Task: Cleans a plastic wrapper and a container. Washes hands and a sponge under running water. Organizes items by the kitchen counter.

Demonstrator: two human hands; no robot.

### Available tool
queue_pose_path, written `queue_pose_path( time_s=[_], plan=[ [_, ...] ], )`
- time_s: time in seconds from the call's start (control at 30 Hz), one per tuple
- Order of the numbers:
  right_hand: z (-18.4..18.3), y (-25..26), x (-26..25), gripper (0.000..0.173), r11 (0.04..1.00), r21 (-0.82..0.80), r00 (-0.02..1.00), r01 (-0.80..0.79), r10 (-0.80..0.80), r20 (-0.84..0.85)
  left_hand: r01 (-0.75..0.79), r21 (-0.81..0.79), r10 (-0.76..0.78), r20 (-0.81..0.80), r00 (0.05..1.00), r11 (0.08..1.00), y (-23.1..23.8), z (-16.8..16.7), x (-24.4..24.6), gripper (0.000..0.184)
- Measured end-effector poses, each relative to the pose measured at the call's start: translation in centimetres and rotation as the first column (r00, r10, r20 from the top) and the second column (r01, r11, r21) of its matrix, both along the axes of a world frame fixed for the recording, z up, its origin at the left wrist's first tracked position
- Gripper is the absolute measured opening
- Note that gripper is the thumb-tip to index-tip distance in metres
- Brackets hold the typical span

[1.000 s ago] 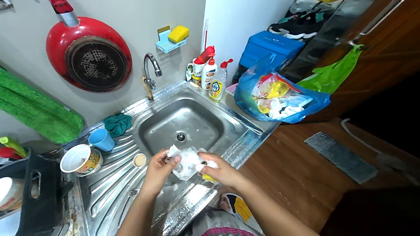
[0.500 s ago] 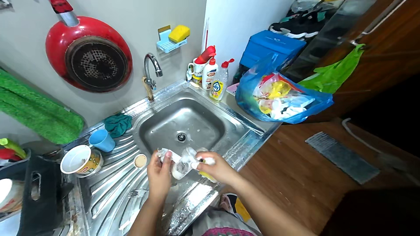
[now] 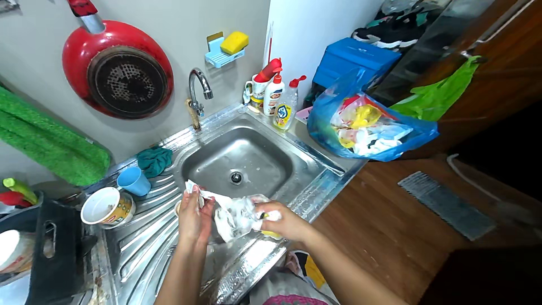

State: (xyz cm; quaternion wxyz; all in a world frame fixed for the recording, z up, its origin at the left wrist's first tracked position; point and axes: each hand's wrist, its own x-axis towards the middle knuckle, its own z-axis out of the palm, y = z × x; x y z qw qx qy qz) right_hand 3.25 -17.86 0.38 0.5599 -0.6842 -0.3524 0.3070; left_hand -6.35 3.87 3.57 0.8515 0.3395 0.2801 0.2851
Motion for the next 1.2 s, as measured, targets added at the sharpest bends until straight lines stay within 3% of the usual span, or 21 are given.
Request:
queue_pose_path(
  time_s=[0.07,0.1,0.17,0.23,0.27,0.37,0.43,0.53,0.6,0.7,0.77,0.87,0.93,1.03,1.13,1.2],
  plan=[
    [0.2,0.0,0.1,0.03,1.0,0.003,1.0,0.015,-0.015,0.003,0.052,0.124,-0.053,0.0,0.999,0.991,0.2,-0.2,-0.1,0.017],
    [0.2,-0.1,0.1,0.03,1.0,-0.001,1.0,0.03,-0.03,0.002,0.138,0.268,-0.135,-0.031,0.99,0.953,0.4,-0.5,-0.4,0.021],
    [0.3,-0.4,0.3,0.03,0.998,0.005,0.998,0.063,-0.063,0.008,0.356,0.535,-0.301,-0.191,0.934,0.766,1.1,-0.8,-1.0,0.035],
    [0.6,-0.8,0.3,0.026,0.997,0.024,0.996,0.068,-0.069,0.048,0.552,0.579,-0.438,-0.34,0.832,0.6,1.2,-0.6,-1.0,0.046],
    [0.7,-0.8,0.3,0.021,0.997,0.045,0.994,0.061,-0.065,0.091,0.599,0.548,-0.486,-0.355,0.799,0.584,0.9,-0.6,-0.8,0.044],
    [1.4,-0.5,0.4,0.021,0.998,-0.008,0.978,0.067,-0.064,0.199,0.494,0.497,-0.427,-0.251,0.869,0.713,-0.5,-1.0,-0.4,0.03],
    [2.0,-0.5,0.5,0.03,0.992,-0.092,0.977,0.087,-0.067,0.203,0.336,0.607,-0.277,-0.191,0.941,0.72,-1.4,-1.6,-0.2,0.029],
    [2.2,-0.1,0.5,0.043,0.985,-0.152,0.989,0.085,-0.065,0.132,0.134,0.872,-0.118,-0.087,0.989,0.471,-2.2,-2.9,-0.2,0.024],
    [1.9,0.4,0.0,0.032,0.979,-0.143,0.987,0.146,-0.134,0.094,0.06,0.917,-0.105,-0.02,0.994,0.394,-2.7,-3.1,-0.2,0.015],
    [1.5,0.9,-1.3,0.027,0.965,-0.089,0.969,0.249,-0.247,0.024,0.028,0.87,-0.105,0.027,0.994,0.492,-3.1,-3.0,-0.1,0.007],
    [0.9,1.1,-1.7,0.026,0.959,-0.028,0.96,0.281,-0.281,-0.009,0.032,0.775,-0.092,0.034,0.995,0.631,-3.2,-2.9,0.0,0.009],
    [0.3,1.2,-1.6,0.026,0.96,0.053,0.96,0.275,-0.271,-0.07,-0.015,0.473,-0.013,0.057,0.998,0.881,-3.2,-2.2,0.2,0.012],
    [0.1,1.1,-1.4,0.027,0.95,0.077,0.945,0.302,-0.288,-0.154,-0.05,0.259,0.025,0.099,0.995,0.964,-2.4,-1.3,0.2,0.018],
    [0.0,0.7,-0.9,0.029,0.941,0.083,0.929,0.329,-0.306,-0.211,-0.032,0.167,0.009,0.137,0.99,0.985,-0.9,-0.6,-0.3,0.019],
    [-0.1,0.5,-0.5,0.029,0.939,0.094,0.933,0.331,-0.312,-0.178,0.075,0.462,-0.1,0.031,0.995,0.884,0.1,-0.8,-1.1,0.024],
    [0.0,0.6,-0.5,0.025,0.939,0.09,0.94,0.333,-0.323,-0.111,0.185,0.693,-0.16,-0.102,0.982,0.697,0.6,-0.9,-1.5,0.032]
  ],
)
